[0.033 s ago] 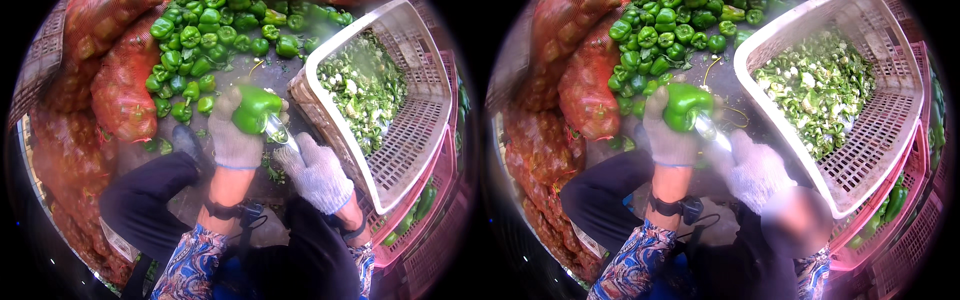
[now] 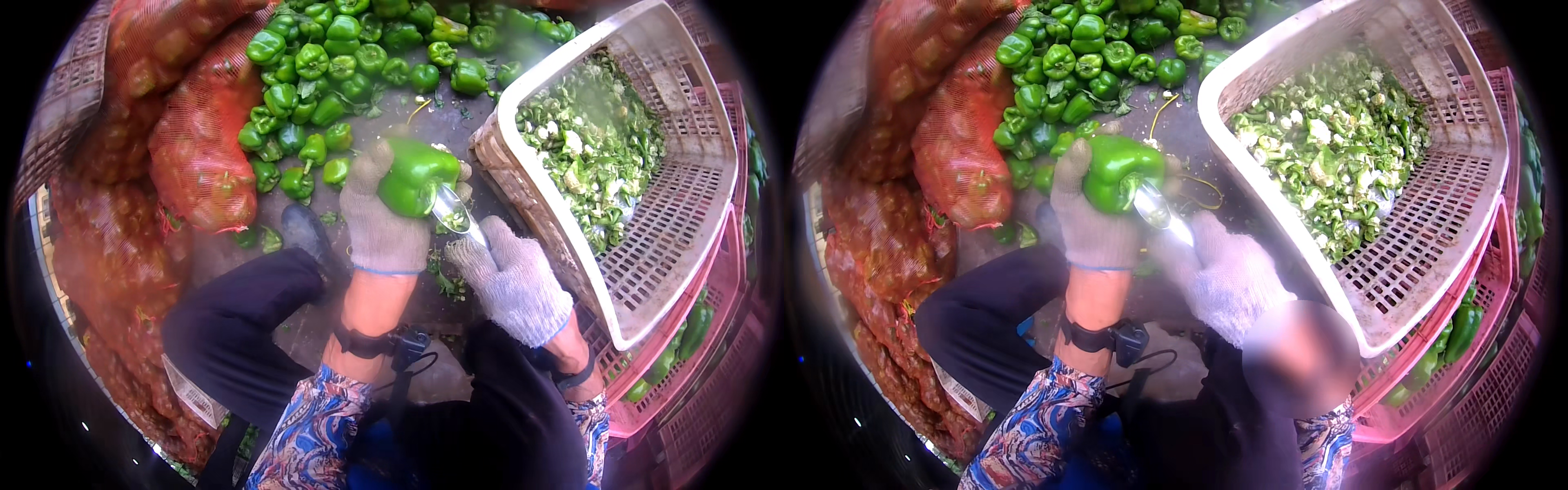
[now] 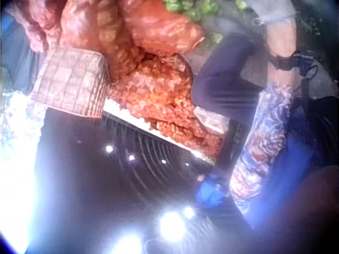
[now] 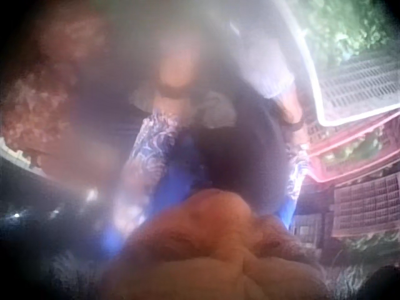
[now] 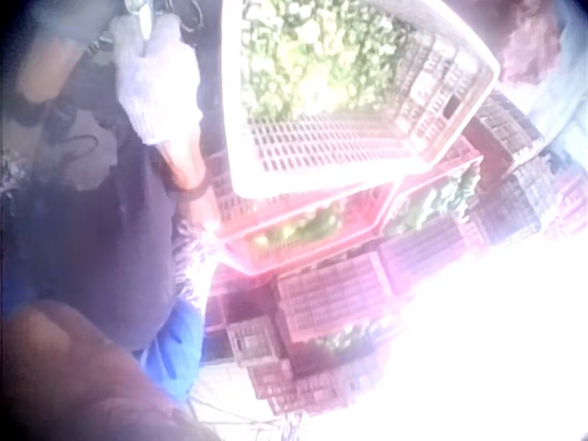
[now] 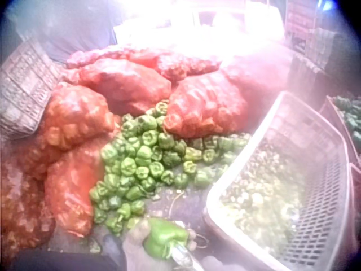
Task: The person uses a spoon to scoop out the seeds and stems from green bell peppers. They hold the peppers in their left hand and use the spoon in their right hand to remove the interior parts, dropping the waste into a white basket. The cleaned peppers are placed into a pink basket.
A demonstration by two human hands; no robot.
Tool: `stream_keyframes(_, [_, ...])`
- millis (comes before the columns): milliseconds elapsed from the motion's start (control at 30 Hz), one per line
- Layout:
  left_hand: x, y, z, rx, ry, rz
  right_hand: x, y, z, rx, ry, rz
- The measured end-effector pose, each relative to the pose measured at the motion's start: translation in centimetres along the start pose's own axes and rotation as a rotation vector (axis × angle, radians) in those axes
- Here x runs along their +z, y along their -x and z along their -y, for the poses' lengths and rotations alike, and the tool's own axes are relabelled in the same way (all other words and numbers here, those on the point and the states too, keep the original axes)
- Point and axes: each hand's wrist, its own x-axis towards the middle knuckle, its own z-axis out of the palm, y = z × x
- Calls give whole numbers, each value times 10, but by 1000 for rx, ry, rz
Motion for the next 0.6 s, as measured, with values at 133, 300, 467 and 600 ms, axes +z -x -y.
stream_keyframes(133, [1,0,-10,-35,80,79,-9,-8,9,36,-286,171])
stream_keyframes(300, [6,1,-23,192,-263,13,-15,-9,20,177,-345,206])
stream_keyframes(467, [19,7,-63,301,-1133,239,-2,-10,-5,-91,-19,106])
stream_keyframes(600, [12,14,-51,371,-1227,142,-6,-1,-11,-173,-137,129])
